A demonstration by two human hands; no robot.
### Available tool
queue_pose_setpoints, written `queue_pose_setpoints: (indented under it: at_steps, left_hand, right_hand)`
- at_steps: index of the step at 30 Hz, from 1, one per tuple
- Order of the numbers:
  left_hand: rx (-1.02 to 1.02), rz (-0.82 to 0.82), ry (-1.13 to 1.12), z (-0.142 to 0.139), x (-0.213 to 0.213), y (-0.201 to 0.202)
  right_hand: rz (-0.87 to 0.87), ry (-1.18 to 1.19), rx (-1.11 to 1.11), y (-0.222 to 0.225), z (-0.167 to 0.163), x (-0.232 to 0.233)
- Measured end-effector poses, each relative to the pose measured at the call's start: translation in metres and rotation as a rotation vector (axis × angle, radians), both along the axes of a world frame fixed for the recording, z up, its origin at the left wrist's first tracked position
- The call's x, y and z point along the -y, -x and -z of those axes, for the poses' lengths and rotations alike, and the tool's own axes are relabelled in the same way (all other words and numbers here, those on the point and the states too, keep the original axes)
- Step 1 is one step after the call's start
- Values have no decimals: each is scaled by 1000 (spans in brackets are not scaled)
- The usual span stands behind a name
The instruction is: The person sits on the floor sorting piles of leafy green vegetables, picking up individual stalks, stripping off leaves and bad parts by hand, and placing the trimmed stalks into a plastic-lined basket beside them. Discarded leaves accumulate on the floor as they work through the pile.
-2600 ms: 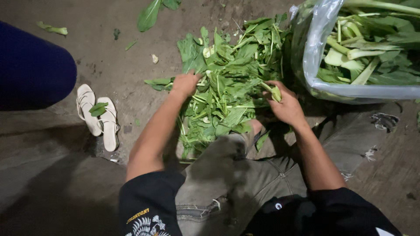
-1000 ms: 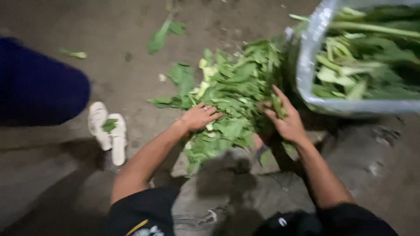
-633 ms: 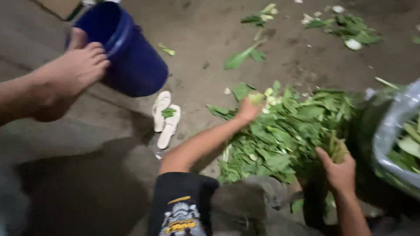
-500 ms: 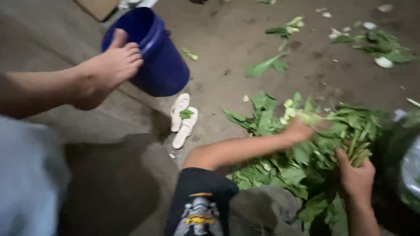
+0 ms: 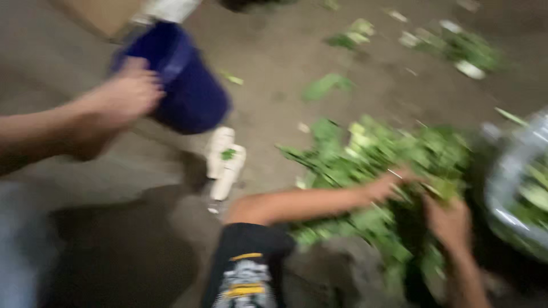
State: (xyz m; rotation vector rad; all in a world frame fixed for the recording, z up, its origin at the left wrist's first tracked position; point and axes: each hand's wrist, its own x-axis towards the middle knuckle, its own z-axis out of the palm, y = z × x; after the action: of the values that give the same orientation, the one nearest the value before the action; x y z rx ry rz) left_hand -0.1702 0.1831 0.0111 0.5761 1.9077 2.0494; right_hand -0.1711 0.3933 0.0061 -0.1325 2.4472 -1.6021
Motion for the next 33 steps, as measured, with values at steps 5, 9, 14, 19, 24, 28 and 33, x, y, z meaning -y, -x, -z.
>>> queue_pose_setpoints:
  at_steps: [5,9,14,19,24,28,33]
  left_hand:
    - [655,-410,163,47,28,8]
    - [668,-489,175,59,33,15]
    - [732,-295,218,65,18,3]
    - [523,-122,414,70,1,5]
    - [386,-99,463,65,-17,14]
    - [433,-132,363,50,-28,18]
    - [377,-228,-102,-11,-57,52]
  right_hand:
    - [-277,364,-139,-45,-18,-31]
    - [-272,736,133,-67,-47,-43]
    - [-152,1016,302,-75,-108,-66]
    - [51,1014,-64,-97,-186,-139]
    - [124,865,-753,-89,-255,-213]
    - [141,467,-1312,-47,-281,-238]
    - [265,1019,-1240,-6,-253,-212]
